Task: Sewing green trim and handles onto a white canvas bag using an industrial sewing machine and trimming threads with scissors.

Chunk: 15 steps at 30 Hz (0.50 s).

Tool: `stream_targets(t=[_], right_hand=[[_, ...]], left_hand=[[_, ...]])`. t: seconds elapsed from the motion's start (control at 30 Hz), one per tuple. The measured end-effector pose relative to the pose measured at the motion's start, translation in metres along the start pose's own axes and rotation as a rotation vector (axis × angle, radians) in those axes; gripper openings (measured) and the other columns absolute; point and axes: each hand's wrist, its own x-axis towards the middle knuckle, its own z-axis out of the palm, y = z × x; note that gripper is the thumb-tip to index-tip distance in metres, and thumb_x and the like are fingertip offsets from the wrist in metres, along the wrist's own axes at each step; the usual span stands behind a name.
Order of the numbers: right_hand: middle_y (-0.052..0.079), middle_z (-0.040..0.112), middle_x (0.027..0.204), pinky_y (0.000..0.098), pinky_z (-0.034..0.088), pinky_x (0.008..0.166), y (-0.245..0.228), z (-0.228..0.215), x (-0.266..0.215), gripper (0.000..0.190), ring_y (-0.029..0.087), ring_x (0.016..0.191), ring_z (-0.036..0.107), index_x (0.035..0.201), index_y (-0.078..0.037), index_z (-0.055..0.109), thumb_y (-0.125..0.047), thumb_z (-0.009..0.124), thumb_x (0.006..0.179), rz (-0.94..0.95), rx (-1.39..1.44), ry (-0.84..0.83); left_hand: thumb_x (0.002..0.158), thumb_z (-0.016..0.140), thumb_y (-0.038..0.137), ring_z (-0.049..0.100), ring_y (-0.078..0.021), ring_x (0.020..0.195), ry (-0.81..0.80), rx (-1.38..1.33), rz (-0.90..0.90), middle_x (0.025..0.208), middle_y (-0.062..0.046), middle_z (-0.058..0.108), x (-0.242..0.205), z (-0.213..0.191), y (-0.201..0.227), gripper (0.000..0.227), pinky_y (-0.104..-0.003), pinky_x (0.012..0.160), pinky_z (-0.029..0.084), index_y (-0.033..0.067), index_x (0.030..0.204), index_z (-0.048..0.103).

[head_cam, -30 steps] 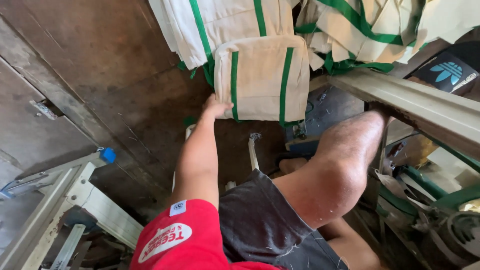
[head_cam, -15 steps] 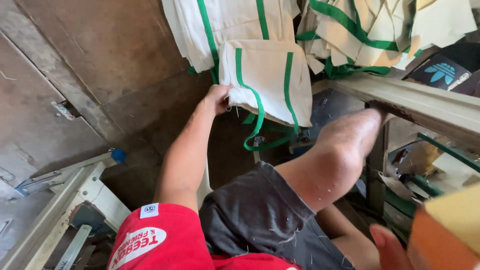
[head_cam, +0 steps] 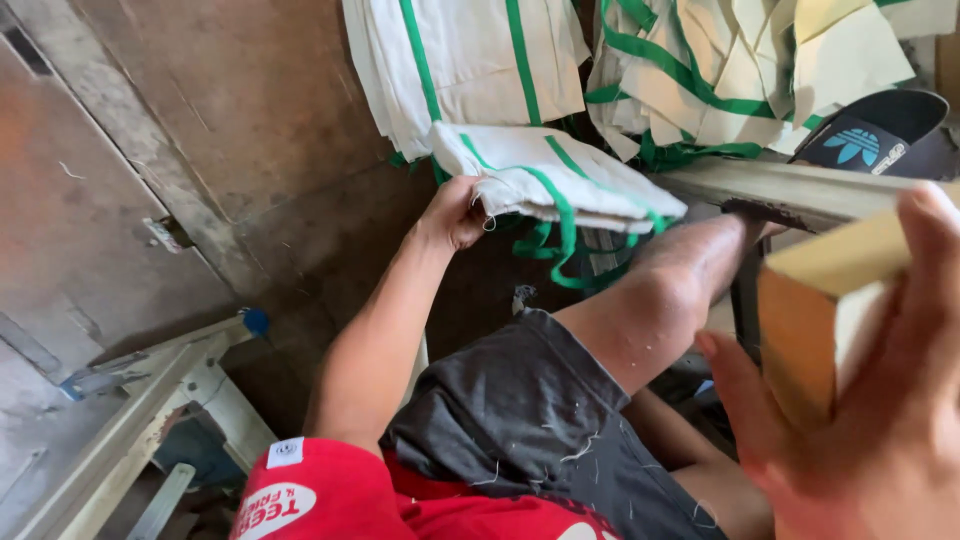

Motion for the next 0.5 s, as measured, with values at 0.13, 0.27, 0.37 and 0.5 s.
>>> stream_targets(t=[0.13, 0.27, 0.37, 0.5], right_hand=[[0.046, 0.051, 0.174, 0.0574, 0.053, 0.124, 0.019, 0.000, 0.002, 0.099, 0.062, 0.155, 0.063, 0.174, 0.014, 0.030, -0.019, 0.091, 0.104, -0.213, 0.033, 0.046], [0.035, 0.047, 0.172, 0.0586, 0.052, 0.111, 0.022, 0.001, 0.006, 0.100, 0.058, 0.141, 0.059, 0.173, 0.007, 0.032, -0.015, 0.089, 0.093, -0.180, 0.083, 0.021], [0.035, 0.048, 0.170, 0.0590, 0.051, 0.108, 0.027, 0.004, 0.004, 0.099, 0.057, 0.137, 0.057, 0.174, 0.005, 0.033, -0.016, 0.087, 0.093, -0.177, 0.101, 0.033], [0.029, 0.044, 0.178, 0.0538, 0.058, 0.091, 0.028, 0.004, 0.000, 0.101, 0.050, 0.139, 0.066, 0.174, 0.002, 0.029, -0.021, 0.088, 0.095, -0.134, 0.092, 0.007]], left_hand=[[0.105, 0.054, 0.001, 0.078, -0.0217, 0.091, -0.055, -0.128, 0.022, 0.111, -0.018, 0.076, -0.044, 0.024, 0.004, 0.032, -0.029, 0.070, 0.070, -0.0106, 0.134, 0.065], [0.063, 0.056, -0.012, 0.067, -0.0269, 0.076, 0.129, 0.758, 0.096, 0.080, -0.014, 0.063, -0.058, 0.006, -0.034, 0.020, -0.039, 0.053, 0.052, 0.0006, 0.078, 0.051], [0.048, 0.057, -0.014, 0.062, -0.0302, 0.072, 0.220, 1.167, 0.115, 0.069, -0.013, 0.058, -0.061, -0.002, -0.069, 0.025, -0.044, 0.048, 0.045, 0.0052, 0.059, 0.046], [0.060, 0.056, -0.005, 0.064, -0.0345, 0.081, 0.198, 1.303, 0.042, 0.081, -0.016, 0.061, -0.072, -0.013, -0.117, 0.019, -0.046, 0.057, 0.047, 0.0043, 0.075, 0.050]])
